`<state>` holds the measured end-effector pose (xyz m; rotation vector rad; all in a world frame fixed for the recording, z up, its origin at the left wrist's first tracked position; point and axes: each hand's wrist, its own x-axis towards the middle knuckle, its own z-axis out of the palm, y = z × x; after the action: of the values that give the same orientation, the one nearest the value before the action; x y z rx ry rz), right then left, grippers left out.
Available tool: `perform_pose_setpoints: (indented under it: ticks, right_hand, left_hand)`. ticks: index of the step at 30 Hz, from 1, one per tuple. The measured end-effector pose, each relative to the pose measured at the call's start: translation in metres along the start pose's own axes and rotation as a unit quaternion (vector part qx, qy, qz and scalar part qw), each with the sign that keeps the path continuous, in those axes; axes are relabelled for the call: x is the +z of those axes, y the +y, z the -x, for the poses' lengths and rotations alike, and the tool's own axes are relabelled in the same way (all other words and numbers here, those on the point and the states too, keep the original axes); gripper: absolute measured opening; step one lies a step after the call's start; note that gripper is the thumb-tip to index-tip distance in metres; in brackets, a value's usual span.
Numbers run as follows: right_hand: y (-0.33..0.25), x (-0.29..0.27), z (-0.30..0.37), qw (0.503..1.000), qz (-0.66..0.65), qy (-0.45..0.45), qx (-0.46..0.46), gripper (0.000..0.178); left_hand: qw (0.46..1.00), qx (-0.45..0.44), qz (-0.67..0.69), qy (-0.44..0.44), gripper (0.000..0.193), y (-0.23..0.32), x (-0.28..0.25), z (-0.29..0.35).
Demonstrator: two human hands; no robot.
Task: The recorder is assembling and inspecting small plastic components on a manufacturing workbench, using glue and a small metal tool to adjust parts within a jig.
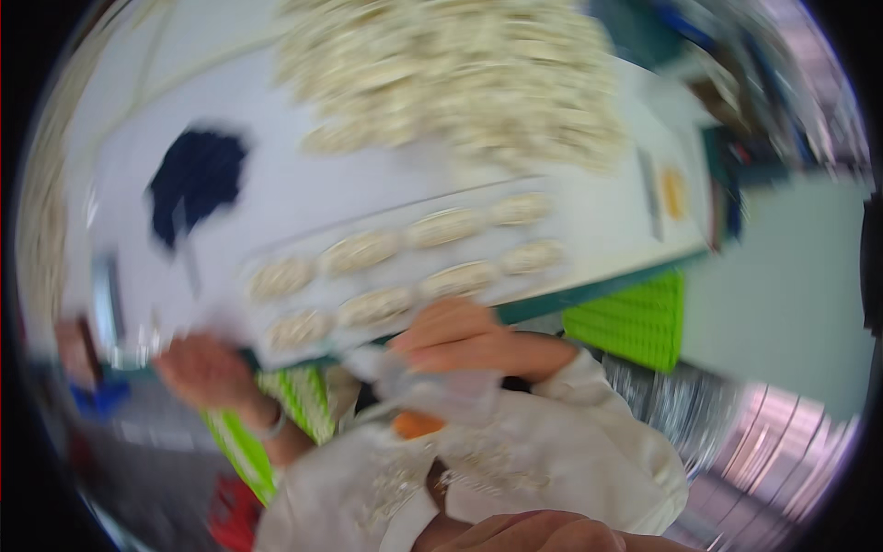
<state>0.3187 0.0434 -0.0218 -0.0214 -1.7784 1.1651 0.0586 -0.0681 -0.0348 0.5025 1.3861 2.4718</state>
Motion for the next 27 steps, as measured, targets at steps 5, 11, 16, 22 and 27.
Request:
perform_pose_setpoints:
  ticks: [5,11,16,22,27]
  right_hand:
    - [0.006,0.011,-0.009,0.978,0.094,0.156,-0.104,0.033]
    - [-0.007,0.011,-0.006,0.968,0.098,0.212,-0.089,0.033]
    - [-0.008,0.007,-0.007,0.963,0.12,0.222,-0.091,0.036]
    - [-0.007,0.006,-0.009,0.964,0.116,0.226,-0.081,0.038]
    - [-0.006,-0.003,0.011,0.993,0.057,0.101,-0.007,0.038]
  left_hand:
    - [0.994,-0.045,0.088,-0.049,0.042,-0.001,0.034,-0.004]
    - [0.999,-0.025,-0.009,0.022,0.043,0.003,0.045,0.005]
    - [1.0,-0.022,-0.004,0.002,0.043,0.001,0.045,0.004]
    - [0.999,-0.004,-0.03,-0.033,0.042,0.0,0.04,0.0]
    - [0.998,0.012,-0.057,0.029,0.03,0.003,0.031,0.007]
